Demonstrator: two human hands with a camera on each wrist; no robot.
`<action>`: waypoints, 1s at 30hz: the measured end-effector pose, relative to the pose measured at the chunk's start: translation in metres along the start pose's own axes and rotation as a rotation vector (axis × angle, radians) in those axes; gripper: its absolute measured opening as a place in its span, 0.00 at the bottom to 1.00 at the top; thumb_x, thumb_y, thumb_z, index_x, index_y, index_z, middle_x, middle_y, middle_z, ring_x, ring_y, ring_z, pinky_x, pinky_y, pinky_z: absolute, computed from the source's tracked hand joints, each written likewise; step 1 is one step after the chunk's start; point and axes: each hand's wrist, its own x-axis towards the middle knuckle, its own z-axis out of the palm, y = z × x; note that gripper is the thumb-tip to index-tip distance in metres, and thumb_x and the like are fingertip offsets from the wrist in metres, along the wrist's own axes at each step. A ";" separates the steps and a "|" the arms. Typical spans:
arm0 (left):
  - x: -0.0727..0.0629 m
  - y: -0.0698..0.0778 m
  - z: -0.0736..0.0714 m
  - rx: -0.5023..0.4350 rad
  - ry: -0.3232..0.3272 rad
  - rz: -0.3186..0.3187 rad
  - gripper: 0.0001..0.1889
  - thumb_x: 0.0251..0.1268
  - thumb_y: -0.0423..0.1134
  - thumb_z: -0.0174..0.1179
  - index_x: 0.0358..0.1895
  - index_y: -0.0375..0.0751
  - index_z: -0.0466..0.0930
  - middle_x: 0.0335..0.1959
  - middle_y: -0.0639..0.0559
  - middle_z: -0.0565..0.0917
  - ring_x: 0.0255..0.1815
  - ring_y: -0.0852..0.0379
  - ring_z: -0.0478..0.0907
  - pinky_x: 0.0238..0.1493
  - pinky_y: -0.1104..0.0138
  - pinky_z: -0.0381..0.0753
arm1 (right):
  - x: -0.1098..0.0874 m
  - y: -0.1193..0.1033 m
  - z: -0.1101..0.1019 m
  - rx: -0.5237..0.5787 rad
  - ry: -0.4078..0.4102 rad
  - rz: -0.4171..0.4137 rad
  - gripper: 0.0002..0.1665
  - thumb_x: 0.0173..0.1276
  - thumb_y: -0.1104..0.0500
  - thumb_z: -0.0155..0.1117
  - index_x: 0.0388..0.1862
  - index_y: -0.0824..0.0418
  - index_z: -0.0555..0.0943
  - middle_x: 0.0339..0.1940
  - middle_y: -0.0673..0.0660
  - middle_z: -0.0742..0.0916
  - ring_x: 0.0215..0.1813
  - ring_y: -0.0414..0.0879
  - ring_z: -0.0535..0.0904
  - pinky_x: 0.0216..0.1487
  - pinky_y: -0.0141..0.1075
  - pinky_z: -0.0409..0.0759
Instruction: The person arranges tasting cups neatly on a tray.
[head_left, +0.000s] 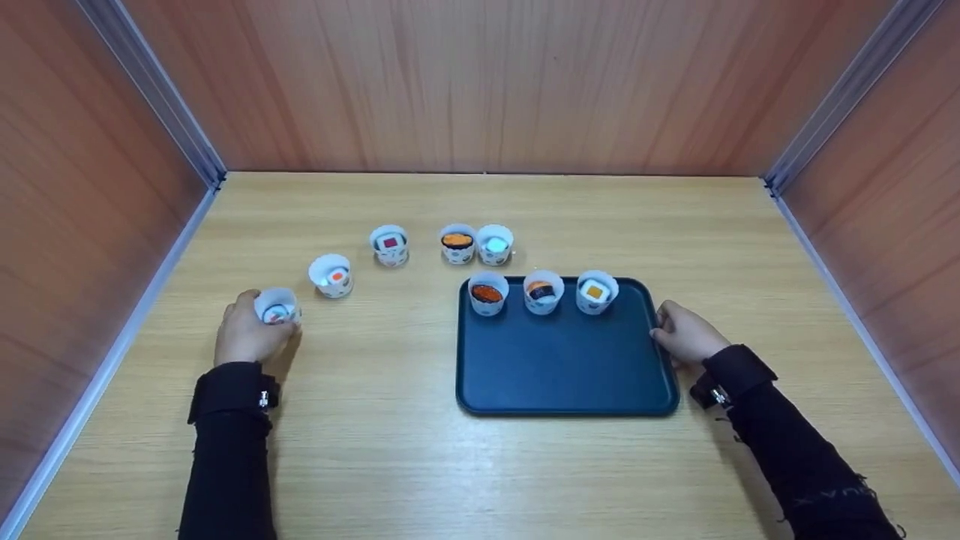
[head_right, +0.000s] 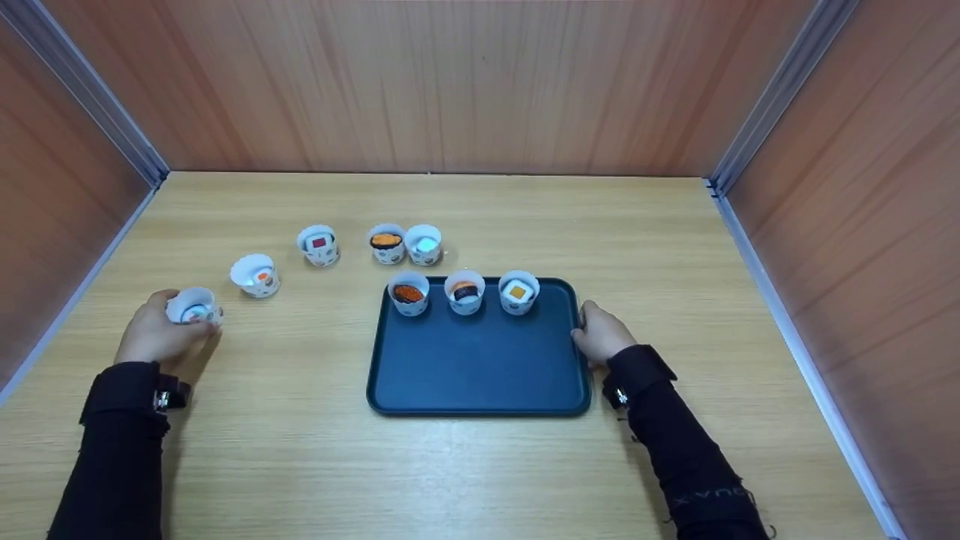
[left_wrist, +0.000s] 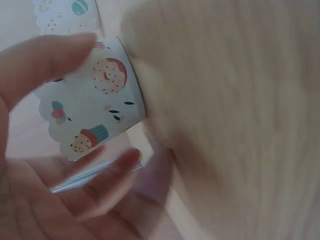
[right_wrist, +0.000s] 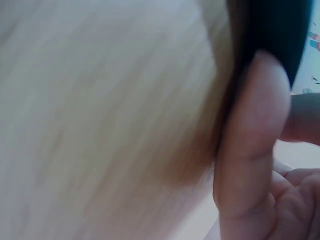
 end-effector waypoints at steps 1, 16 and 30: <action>0.001 0.001 0.000 -0.010 -0.005 0.013 0.46 0.59 0.44 0.63 0.75 0.28 0.48 0.66 0.23 0.63 0.66 0.27 0.62 0.67 0.39 0.61 | 0.000 0.000 0.000 -0.002 0.006 -0.003 0.07 0.72 0.64 0.52 0.42 0.67 0.66 0.26 0.56 0.75 0.20 0.44 0.74 0.22 0.35 0.77; -0.016 0.036 0.013 -0.058 0.013 0.142 0.35 0.59 0.40 0.63 0.68 0.30 0.61 0.63 0.29 0.72 0.64 0.34 0.69 0.66 0.42 0.65 | -0.001 -0.001 -0.001 0.002 0.008 -0.029 0.07 0.72 0.65 0.52 0.42 0.68 0.66 0.26 0.56 0.76 0.18 0.43 0.74 0.21 0.35 0.77; -0.076 0.158 0.078 -0.085 -0.024 0.600 0.32 0.50 0.37 0.72 0.61 0.37 0.71 0.52 0.42 0.81 0.51 0.45 0.80 0.55 0.54 0.80 | -0.002 -0.001 -0.002 0.041 0.007 -0.005 0.07 0.72 0.64 0.53 0.42 0.67 0.67 0.26 0.55 0.75 0.21 0.43 0.74 0.21 0.35 0.78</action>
